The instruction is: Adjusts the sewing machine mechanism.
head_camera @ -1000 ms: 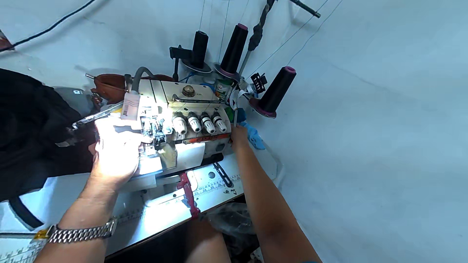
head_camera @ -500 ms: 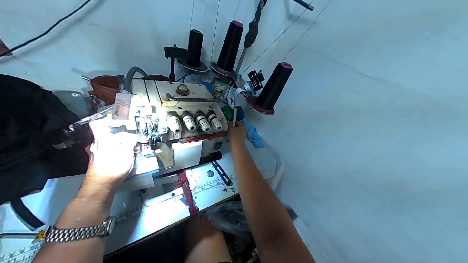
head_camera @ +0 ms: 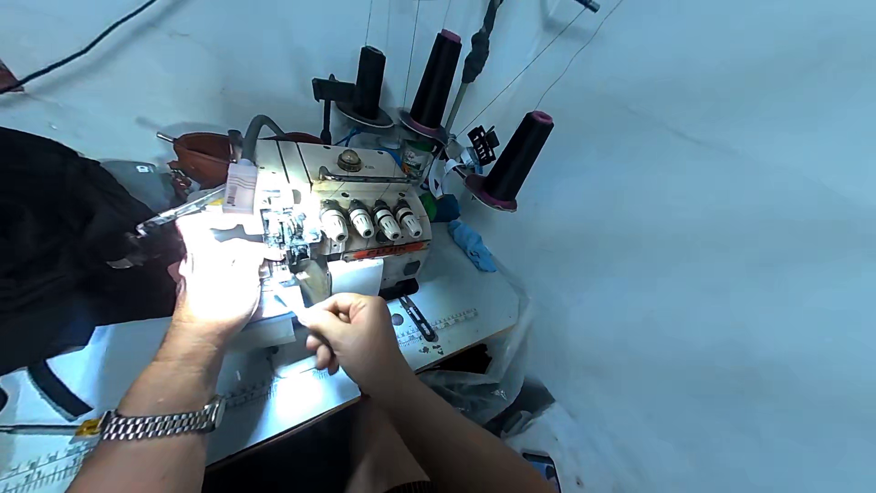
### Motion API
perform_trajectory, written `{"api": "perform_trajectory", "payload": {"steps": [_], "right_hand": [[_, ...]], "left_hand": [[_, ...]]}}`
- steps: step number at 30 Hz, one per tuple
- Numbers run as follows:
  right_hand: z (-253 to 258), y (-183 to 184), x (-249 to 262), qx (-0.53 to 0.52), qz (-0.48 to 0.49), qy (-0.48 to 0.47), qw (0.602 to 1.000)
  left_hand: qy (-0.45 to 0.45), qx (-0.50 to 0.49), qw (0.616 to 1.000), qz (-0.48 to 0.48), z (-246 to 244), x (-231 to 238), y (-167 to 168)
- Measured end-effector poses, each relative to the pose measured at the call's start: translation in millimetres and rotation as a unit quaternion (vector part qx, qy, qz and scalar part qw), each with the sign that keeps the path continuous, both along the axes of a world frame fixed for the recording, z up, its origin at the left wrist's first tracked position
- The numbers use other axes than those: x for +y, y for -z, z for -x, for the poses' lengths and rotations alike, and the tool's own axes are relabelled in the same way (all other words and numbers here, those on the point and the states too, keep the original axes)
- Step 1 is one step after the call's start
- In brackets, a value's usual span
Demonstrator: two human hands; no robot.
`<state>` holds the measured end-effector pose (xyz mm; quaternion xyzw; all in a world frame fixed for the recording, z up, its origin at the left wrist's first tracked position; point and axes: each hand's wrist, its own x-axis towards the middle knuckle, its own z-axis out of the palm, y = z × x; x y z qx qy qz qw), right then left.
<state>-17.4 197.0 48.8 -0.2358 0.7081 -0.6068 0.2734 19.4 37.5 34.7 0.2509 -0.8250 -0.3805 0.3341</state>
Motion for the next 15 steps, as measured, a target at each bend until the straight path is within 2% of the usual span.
{"api": "perform_trajectory", "payload": {"steps": [6,15], "right_hand": [[5,-4,-27,-0.004,-0.058,0.047,0.997],[8,-7,-45,-0.023,-0.066,0.071,0.995]], "left_hand": [[0.010,0.002,1.000,0.010,4,-8,5],[0.011,-0.016,1.000,0.019,4,-8,3]]}}
